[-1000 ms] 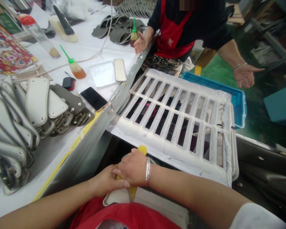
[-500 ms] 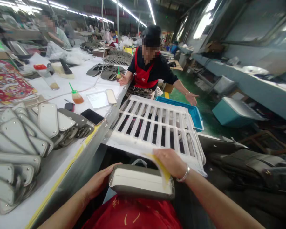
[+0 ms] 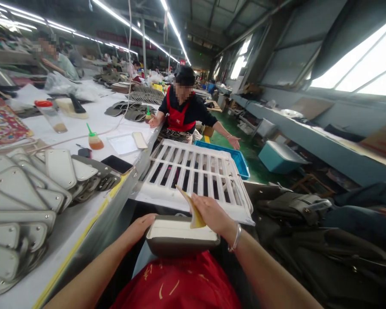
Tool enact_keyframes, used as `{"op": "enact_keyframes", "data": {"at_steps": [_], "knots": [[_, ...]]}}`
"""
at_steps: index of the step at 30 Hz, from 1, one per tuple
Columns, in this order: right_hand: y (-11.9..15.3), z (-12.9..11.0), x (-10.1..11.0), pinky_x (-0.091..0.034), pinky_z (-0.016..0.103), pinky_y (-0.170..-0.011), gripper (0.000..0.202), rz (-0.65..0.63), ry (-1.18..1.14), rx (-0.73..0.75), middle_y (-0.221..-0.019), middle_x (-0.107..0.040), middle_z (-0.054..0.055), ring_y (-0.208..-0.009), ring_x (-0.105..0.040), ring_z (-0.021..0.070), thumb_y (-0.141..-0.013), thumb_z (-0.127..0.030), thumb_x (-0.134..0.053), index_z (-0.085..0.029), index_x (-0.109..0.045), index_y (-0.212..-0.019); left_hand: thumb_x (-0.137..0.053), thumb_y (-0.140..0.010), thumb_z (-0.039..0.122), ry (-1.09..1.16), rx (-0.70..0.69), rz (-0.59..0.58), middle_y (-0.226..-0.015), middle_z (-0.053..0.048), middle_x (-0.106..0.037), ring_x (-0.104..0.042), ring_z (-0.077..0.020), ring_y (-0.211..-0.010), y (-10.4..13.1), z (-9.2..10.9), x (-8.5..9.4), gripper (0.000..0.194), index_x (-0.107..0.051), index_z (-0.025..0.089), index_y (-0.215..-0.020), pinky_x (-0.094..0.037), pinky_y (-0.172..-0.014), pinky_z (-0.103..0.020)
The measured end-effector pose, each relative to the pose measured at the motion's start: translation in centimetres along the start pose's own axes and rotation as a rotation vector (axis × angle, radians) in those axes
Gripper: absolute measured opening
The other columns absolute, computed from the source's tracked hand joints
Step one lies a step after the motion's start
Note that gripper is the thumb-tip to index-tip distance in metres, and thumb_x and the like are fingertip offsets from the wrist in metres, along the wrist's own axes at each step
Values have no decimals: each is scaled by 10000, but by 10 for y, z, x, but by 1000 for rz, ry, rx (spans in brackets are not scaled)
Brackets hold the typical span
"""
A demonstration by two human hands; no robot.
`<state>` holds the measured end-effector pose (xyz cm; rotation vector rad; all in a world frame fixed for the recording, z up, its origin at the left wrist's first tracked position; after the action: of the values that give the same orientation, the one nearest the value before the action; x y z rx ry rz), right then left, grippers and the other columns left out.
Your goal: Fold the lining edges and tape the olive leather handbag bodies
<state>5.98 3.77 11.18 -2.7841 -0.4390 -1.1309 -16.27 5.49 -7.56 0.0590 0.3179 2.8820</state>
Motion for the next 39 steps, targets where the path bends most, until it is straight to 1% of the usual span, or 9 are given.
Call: {"op": "enact_keyframes", "data": {"at_steps": [3,5,7,9,13,18,25,29,39], "knots": [[21,35,-25,-361,250,-596,394,-132,-53,-135,-718,-555,42,-641,-461,118,-888,-415,-330,-130,-568,-756,-614,-683,469,-75,9,-25,-1081,-93,-625,-514,-257,-1074,-4,13,9,422,-670,143,-943,-360,-958,-314],[41,50,-34,-375,242,-603,319,-189,-146,-229,-776,-574,47,-666,-477,121,-851,-402,-415,-124,-568,-830,-646,-651,478,-108,63,-84,-976,-90,-655,-591,-250,-915,1,20,13,425,-671,158,-930,-461,-799,-303],[60,58,-40,-383,236,-613,284,-180,-216,-255,-801,-578,47,-682,-485,121,-825,-377,-462,-113,-561,-856,-601,-671,560,-124,159,-158,-849,-84,-664,-623,-223,-655,10,23,12,534,-619,178,-1044,-477,-543,-284],[74,62,-45,-381,230,-619,255,-126,-215,-214,-790,-574,42,-689,-486,121,-819,-347,-472,-111,-564,-836,-460,-720,669,-59,272,-227,-760,-74,-652,-601,-200,-523,21,23,6,665,-504,203,-1191,-439,-435,-260],[82,57,-56,-343,231,-630,246,1,47,-17,-740,-548,21,-697,-471,117,-832,-336,-466,-135,-580,-747,-272,-730,761,306,384,-317,-776,-68,-642,-630,-206,-585,33,22,-11,769,-279,273,-1326,-498,-550,-317],[77,45,-72,-333,217,-592,261,-22,60,36,-695,-569,7,-634,-466,98,-837,-349,-465,-140,-593,-748,-287,-708,777,459,402,-311,-981,-80,-621,-640,-232,-674,34,26,-18,751,-312,312,-1298,-508,-622,-375],[65,42,-140,-354,180,-449,238,30,-515,-292,-585,-573,1,-499,-476,81,-742,-335,-569,-108,-587,-671,-328,-752,724,628,353,-228,-882,-43,-621,-601,-190,-696,35,19,-17,698,-387,273,-1282,-478,-559,-277],[62,35,-179,-364,184,-344,160,-66,-777,-500,-425,-507,-30,-343,-457,94,-765,-262,-534,-125,-535,-681,-334,-781,688,725,301,-249,-952,-75,-632,-611,-220,-805,39,14,-15,704,-367,231,-1315,-487,-694,-323],[39,33,-203,-462,203,-340,175,-304,-1192,-745,-566,-607,64,-354,-534,113,-844,-184,-439,-67,-567,-871,-329,-784,693,817,298,-268,-1032,-90,-631,-609,-243,-894,38,6,-13,743,-270,236,-1366,-474,-782,-356]]}}
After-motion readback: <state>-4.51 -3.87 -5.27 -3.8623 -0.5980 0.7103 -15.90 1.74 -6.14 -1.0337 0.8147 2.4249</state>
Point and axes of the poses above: each hand's wrist, its own y-axis away from the middle knuckle, its own x-axis out of the back of the hand, z = x × y, the point moved 2 cm from there along -y, towards the middle knuckle
